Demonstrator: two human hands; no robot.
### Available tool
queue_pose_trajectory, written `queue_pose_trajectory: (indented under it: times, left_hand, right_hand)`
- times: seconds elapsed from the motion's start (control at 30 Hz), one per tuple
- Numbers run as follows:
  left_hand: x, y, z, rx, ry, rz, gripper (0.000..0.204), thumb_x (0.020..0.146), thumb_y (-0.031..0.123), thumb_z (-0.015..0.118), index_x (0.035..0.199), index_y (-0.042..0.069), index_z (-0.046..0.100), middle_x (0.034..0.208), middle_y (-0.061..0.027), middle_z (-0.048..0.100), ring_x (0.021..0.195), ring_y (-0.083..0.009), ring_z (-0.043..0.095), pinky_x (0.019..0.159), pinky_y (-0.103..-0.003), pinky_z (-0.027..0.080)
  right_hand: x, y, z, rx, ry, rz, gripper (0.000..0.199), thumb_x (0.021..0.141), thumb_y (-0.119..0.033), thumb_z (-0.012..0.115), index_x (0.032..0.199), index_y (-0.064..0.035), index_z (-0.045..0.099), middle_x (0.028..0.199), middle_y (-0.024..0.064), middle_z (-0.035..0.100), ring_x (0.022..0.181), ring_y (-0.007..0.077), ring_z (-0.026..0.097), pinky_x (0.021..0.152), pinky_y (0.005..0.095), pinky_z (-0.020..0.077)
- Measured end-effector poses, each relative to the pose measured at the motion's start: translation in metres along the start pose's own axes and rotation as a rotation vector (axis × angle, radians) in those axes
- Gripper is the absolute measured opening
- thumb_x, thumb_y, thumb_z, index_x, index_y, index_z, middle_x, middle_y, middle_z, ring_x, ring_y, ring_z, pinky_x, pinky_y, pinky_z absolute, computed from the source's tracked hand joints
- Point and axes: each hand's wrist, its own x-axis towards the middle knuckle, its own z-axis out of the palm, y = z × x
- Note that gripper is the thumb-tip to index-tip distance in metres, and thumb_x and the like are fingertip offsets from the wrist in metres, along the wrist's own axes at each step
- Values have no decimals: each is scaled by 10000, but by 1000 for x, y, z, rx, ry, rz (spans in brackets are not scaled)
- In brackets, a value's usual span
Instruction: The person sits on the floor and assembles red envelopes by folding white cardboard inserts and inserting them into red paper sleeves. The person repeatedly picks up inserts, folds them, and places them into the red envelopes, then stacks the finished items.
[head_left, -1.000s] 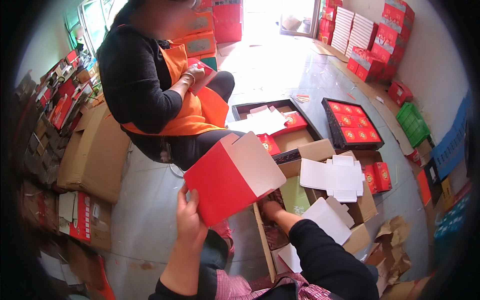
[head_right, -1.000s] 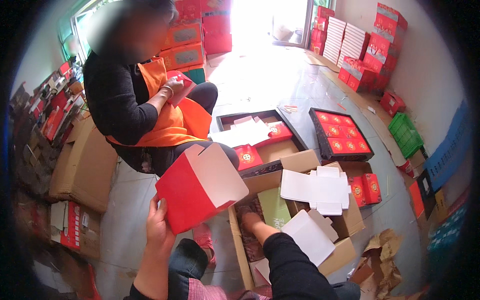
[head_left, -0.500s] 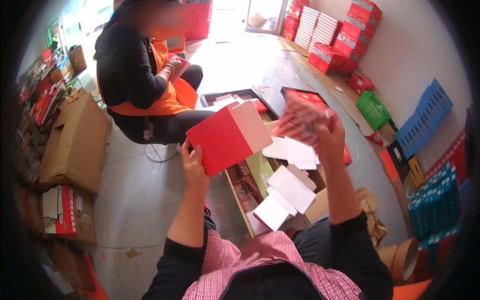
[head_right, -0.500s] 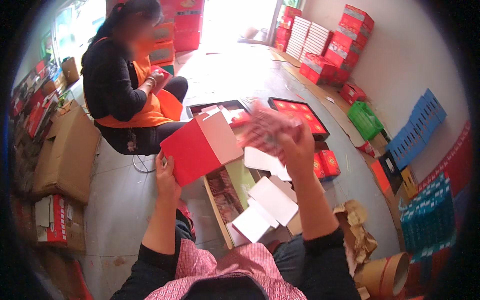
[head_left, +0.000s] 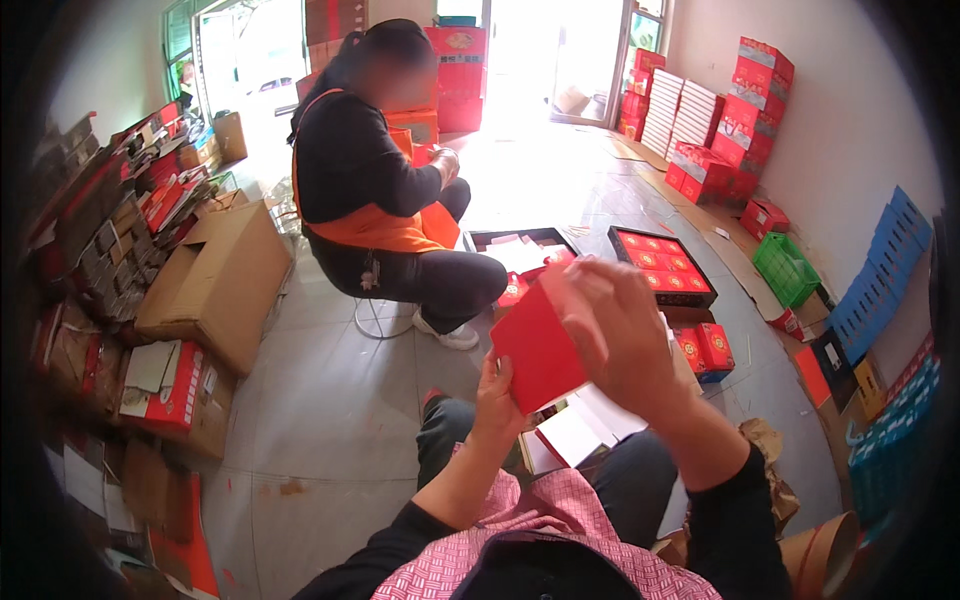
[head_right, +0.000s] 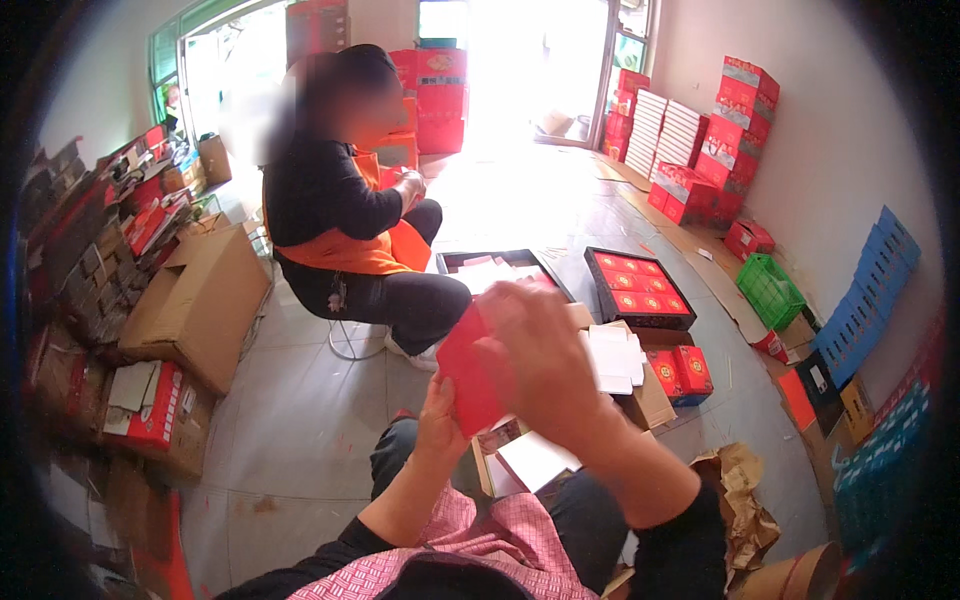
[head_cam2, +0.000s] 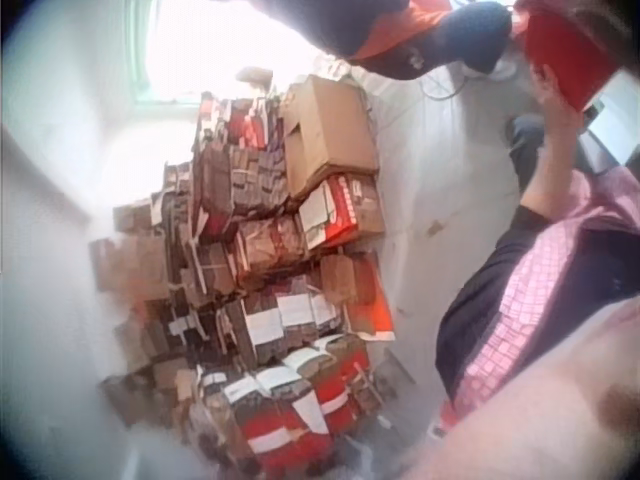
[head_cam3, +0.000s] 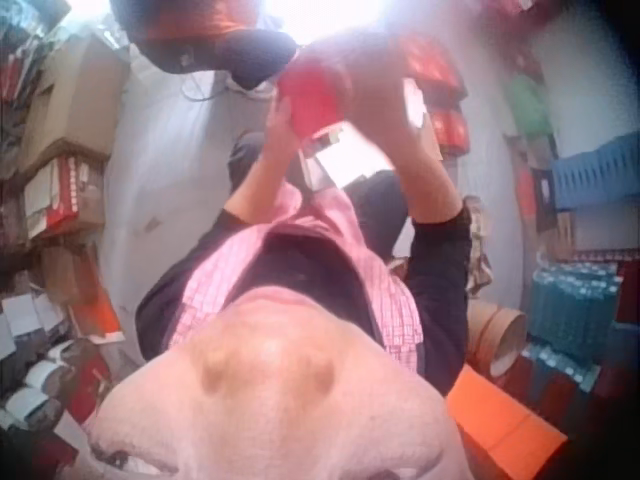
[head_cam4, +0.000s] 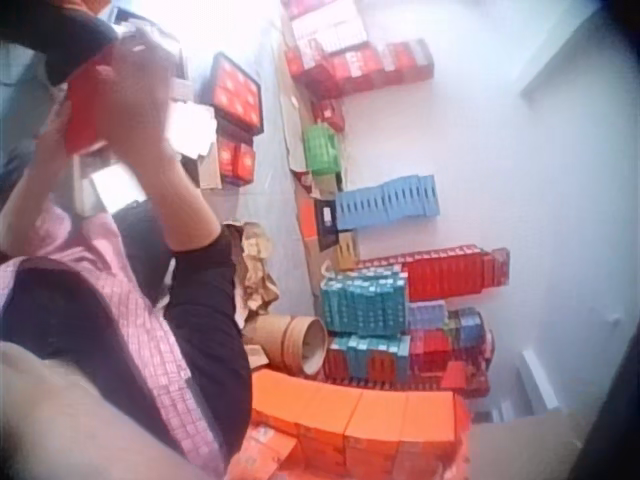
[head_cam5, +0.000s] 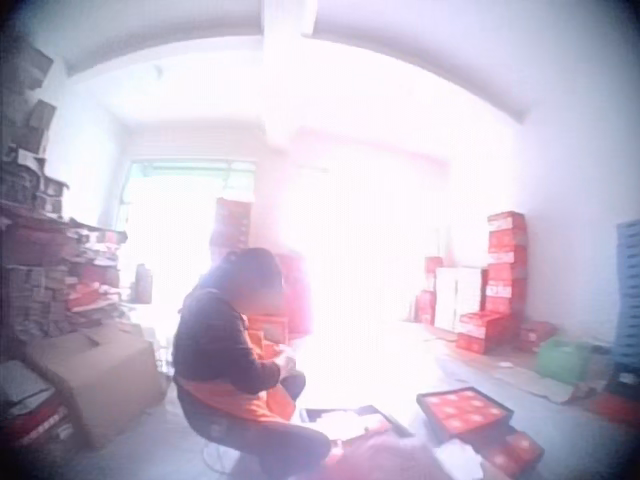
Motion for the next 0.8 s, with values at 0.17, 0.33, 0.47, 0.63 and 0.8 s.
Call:
queue_pose_trajectory:
  times: [0.17,0.33,0.47,0.63,0.8]
  left_hand:
    - [-37,11,6,6,103,-156,422,966,237,467,1344,95,343,1326,-122,465,1187,-257,497,970,-445,449]
    - [-57,37,-2,71,95,-107,416,963,217,475,1334,70,360,1318,-120,479,1190,-252,491,1002,-441,413]
    - [-67,47,-6,44,119,-112,411,960,201,482,1326,49,374,1311,-118,490,1193,-247,487,1028,-439,383]
    - [-75,54,0,13,-62,-306,510,938,276,497,1357,33,337,1338,-119,461,1218,-265,465,1016,-409,384]
    - [-92,40,3,377,-18,-99,460,902,148,540,1318,22,389,1280,-108,502,1177,-243,494,995,-386,393]
  right_hand:
    - [59,-104,-46,1233,-228,59,257,682,12,623,935,22,576,845,184,584,734,272,609,610,339,476]
    - [80,-136,-47,1324,-230,-172,379,696,-49,664,1042,12,524,981,192,534,867,294,559,712,362,453]
    - [66,-119,-46,1141,-153,-169,484,707,-99,698,1127,4,481,1089,199,494,973,312,520,793,381,434]
    - [28,-76,-46,557,111,109,620,721,-161,740,1234,-6,428,1224,207,444,1106,334,470,895,405,411]
    - [-135,-49,37,396,67,1040,822,763,-212,752,1392,-20,258,1354,214,349,1166,311,467,928,383,425]
